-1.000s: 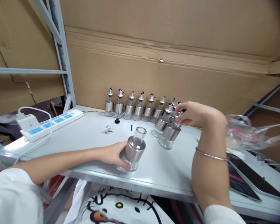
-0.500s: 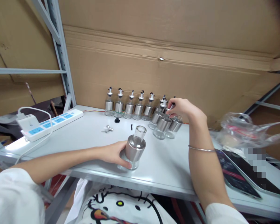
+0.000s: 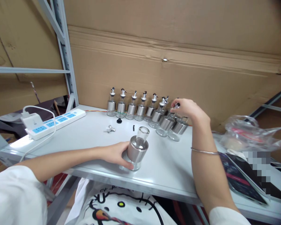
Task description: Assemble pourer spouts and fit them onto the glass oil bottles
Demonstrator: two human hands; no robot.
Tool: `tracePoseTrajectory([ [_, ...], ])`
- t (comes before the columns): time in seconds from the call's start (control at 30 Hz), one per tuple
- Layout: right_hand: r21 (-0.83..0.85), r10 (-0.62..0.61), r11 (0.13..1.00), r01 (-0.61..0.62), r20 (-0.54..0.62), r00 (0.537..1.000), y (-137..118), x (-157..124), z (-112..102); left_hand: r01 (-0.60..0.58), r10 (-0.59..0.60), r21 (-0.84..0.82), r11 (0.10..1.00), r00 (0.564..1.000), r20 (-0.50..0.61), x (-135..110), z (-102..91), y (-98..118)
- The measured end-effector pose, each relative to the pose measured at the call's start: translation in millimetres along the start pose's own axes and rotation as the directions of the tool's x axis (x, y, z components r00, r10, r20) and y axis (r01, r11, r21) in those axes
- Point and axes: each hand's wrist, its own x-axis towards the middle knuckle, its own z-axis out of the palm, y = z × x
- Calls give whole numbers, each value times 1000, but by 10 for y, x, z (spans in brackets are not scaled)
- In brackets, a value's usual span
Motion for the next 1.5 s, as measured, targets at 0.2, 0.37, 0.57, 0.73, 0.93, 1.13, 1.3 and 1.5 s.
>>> tracePoseTrajectory([
  [0.2,106,-47,992,68,-193,980,-499,-27,63,19,-19,-9,1000,1000,2,-4,5,-3],
  [0.37,92,-139,988,120,241,960,-872,-15,433,30,-30,-11,999,1000,10,-1,3,19],
  [0.57,-5,-3,1000,6,403,915,-917,19,679,25,-25,-4,1000,1000,10,4,3,11],
  [0.73,-27,36,999,-28,417,908,-905,-12,629,43,-43,1,999,999,12,2,5,8],
  [0.93,-11,-18,1000,25,423,906,-885,-44,679,43,-43,-12,999,999,18,-1,1,20],
  [1.13,-9,-31,999,39,454,890,-861,-50,797,39,-39,-7,999,999,18,-2,1,25],
  [1.3,-37,-10,999,32,495,869,-865,-58,853,38,-38,-9,999,999,18,-4,6,31],
  [1.5,-75,12,997,32,523,852,-895,-81,948,22,-23,5,1000,1000,21,4,6,24],
])
